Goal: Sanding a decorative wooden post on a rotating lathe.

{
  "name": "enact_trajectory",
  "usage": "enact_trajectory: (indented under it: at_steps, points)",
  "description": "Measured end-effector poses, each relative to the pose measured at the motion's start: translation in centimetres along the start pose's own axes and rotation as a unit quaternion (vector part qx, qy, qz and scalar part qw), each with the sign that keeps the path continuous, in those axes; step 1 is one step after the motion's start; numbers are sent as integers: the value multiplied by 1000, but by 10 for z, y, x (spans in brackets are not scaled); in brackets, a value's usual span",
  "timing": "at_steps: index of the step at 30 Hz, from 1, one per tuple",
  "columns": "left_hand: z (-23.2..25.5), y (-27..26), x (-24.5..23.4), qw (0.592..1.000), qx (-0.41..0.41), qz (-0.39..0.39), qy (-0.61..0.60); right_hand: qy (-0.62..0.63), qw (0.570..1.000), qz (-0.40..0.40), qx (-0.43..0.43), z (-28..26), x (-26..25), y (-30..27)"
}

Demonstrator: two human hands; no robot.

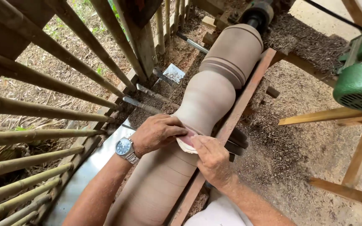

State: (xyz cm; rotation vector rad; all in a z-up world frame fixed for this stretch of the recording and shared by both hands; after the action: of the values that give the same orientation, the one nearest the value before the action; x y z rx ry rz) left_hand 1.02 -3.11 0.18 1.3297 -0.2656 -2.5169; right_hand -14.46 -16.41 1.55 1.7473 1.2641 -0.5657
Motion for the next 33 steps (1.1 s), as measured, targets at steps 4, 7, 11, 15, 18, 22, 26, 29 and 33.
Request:
enact_trajectory:
  at_steps: [4,7,11,15,18,22,26,29,33]
  points:
    - [-9,-9,-4,999,-32,9,-11,-14,1000,-3,-9,-4,8,9]
    - [-13,-13,-10,1000,-22,20,0,-31,999,-5,-25,-6,16,16]
    - [-13,-14,-12,997,-73,23,-14,-36,999,-9,-34,-9,14,22]
    - [-2,-11,-10,995,-88,38,-29,-8,999,-15,-37,-4,10,18]
    - [15,-6,-10,994,-87,59,22,31,999,-19,-34,1,-4,14]
    - [49,5,-21,992,-96,55,63,94,994,0,-57,1,-23,9]
    - [69,19,-32,989,-99,112,-6,263,963,20,-55,11,-33,5]
    - [63,24,-21,969,-173,130,-122,523,846,-62,84,42,-33,16]
    - [49,33,6,848,-340,171,-368,726,557,-208,344,82,-21,29]
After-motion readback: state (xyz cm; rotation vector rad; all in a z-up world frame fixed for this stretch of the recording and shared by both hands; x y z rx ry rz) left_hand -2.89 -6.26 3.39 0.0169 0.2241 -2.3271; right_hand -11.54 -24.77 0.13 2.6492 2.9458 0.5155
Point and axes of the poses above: each hand's wrist, its own y-axis towards the middle knuckle, its own x-axis out of the palm, z = x × y, the point moved 4 cm from there along y, towards the middle knuckle, and after that the axes turned 4 degrees about x, right-handed, at the moved point
